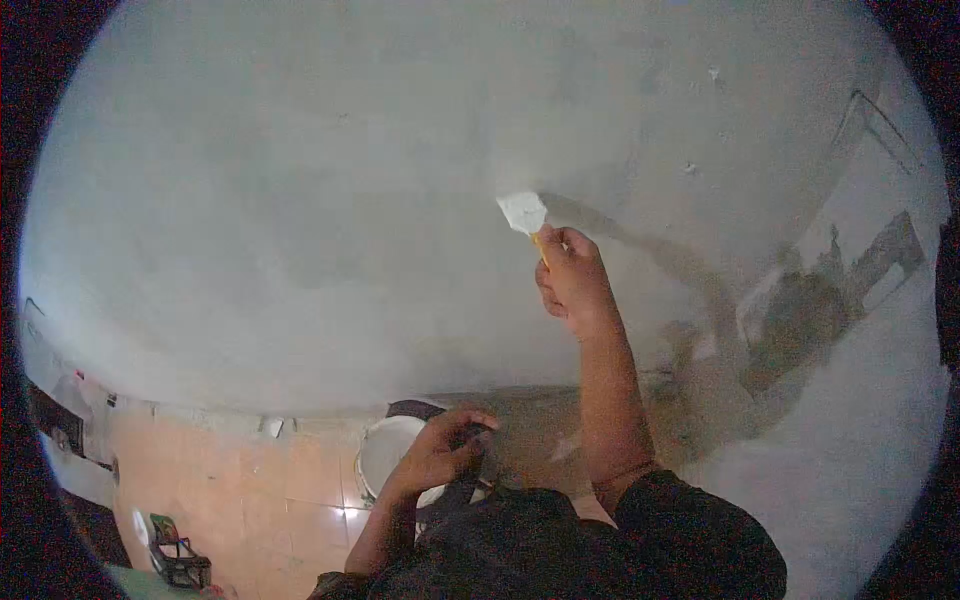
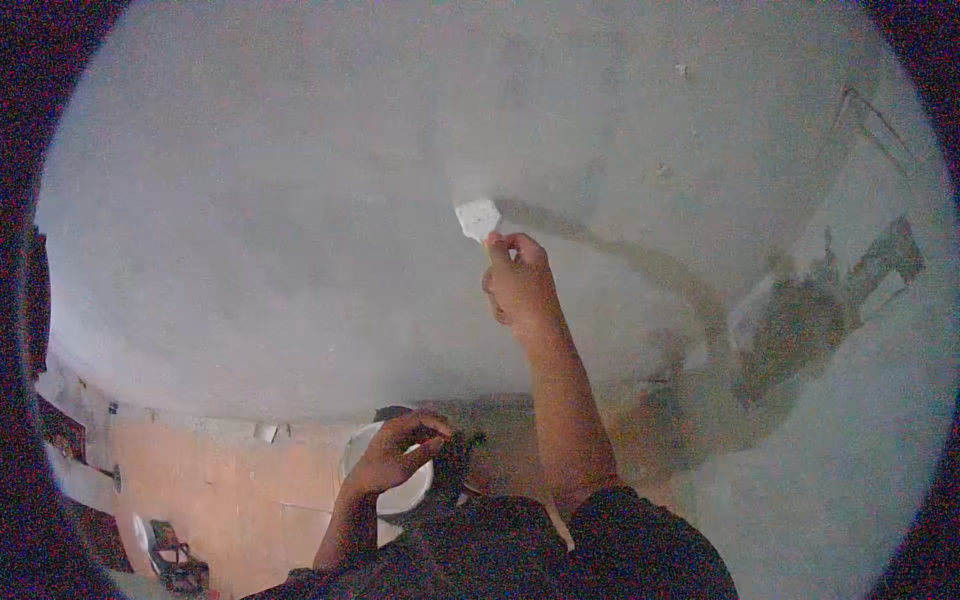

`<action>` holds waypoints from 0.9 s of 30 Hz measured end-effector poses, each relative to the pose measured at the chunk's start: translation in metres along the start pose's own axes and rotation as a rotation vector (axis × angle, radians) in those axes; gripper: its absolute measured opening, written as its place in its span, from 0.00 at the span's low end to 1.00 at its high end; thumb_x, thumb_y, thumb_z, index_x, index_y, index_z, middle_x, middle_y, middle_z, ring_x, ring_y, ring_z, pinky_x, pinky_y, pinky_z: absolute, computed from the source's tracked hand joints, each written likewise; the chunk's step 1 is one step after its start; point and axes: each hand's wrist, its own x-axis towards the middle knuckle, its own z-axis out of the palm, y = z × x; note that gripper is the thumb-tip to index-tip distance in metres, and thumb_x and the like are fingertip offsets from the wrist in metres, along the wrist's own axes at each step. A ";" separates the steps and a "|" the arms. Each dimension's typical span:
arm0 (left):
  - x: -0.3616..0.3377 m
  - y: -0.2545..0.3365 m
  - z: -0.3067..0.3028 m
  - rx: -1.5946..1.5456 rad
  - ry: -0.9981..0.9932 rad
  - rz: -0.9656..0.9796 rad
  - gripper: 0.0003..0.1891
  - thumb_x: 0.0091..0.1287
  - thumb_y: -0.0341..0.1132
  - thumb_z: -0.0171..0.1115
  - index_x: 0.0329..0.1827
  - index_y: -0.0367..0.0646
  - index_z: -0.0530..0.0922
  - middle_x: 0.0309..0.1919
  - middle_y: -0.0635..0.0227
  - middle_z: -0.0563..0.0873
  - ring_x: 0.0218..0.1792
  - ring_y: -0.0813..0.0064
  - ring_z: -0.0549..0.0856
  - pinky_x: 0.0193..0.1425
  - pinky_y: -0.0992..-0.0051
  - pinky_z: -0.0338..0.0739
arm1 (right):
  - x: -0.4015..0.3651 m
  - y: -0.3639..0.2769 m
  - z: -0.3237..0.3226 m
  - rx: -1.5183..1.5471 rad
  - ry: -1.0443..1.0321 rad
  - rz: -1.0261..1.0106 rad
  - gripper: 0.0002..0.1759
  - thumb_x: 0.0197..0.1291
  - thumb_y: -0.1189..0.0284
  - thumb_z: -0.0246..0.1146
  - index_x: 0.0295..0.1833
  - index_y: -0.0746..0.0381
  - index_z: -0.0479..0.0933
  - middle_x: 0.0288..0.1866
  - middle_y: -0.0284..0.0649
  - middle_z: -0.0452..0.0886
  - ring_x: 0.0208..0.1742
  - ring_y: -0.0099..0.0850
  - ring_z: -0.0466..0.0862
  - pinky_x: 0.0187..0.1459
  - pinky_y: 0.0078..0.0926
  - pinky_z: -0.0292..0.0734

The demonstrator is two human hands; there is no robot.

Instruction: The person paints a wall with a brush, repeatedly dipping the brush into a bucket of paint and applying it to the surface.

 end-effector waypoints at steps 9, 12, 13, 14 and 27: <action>0.025 -0.011 0.036 0.046 -0.036 -0.036 0.09 0.68 0.24 0.58 0.49 0.40 0.78 0.43 0.68 0.82 0.45 0.79 0.80 0.50 0.78 0.76 | 0.072 0.166 -0.023 -0.277 -0.036 0.030 0.27 0.72 0.49 0.48 0.35 0.62 0.76 0.14 0.29 0.66 0.09 0.19 0.63 0.10 0.21 0.56; 0.028 -0.001 0.042 -0.028 -0.020 -0.098 0.09 0.68 0.23 0.58 0.49 0.39 0.79 0.44 0.67 0.82 0.46 0.79 0.81 0.51 0.77 0.76 | 0.068 0.231 -0.022 -0.225 -0.022 0.068 0.32 0.71 0.44 0.45 0.34 0.63 0.76 0.12 0.31 0.65 0.07 0.22 0.64 0.10 0.25 0.59; 0.028 0.000 0.043 0.016 -0.015 -0.115 0.08 0.68 0.23 0.58 0.49 0.39 0.79 0.44 0.67 0.82 0.47 0.78 0.81 0.52 0.76 0.77 | 0.063 0.243 -0.024 -0.116 -0.091 0.094 0.34 0.70 0.42 0.45 0.34 0.64 0.75 0.11 0.32 0.64 0.06 0.24 0.62 0.10 0.26 0.60; 0.026 -0.001 0.042 0.017 -0.014 -0.119 0.08 0.68 0.23 0.58 0.49 0.39 0.79 0.44 0.67 0.82 0.47 0.78 0.81 0.52 0.76 0.77 | 0.058 0.254 -0.024 -0.114 -0.093 0.097 0.34 0.70 0.42 0.45 0.34 0.64 0.75 0.11 0.32 0.64 0.06 0.24 0.62 0.10 0.26 0.60; 0.020 0.013 0.043 0.058 -0.033 -0.015 0.09 0.67 0.24 0.58 0.50 0.38 0.78 0.46 0.64 0.83 0.49 0.74 0.81 0.56 0.74 0.75 | 0.043 0.072 -0.035 -0.006 0.025 0.302 0.25 0.72 0.51 0.50 0.30 0.61 0.71 0.13 0.27 0.62 0.10 0.19 0.58 0.11 0.22 0.49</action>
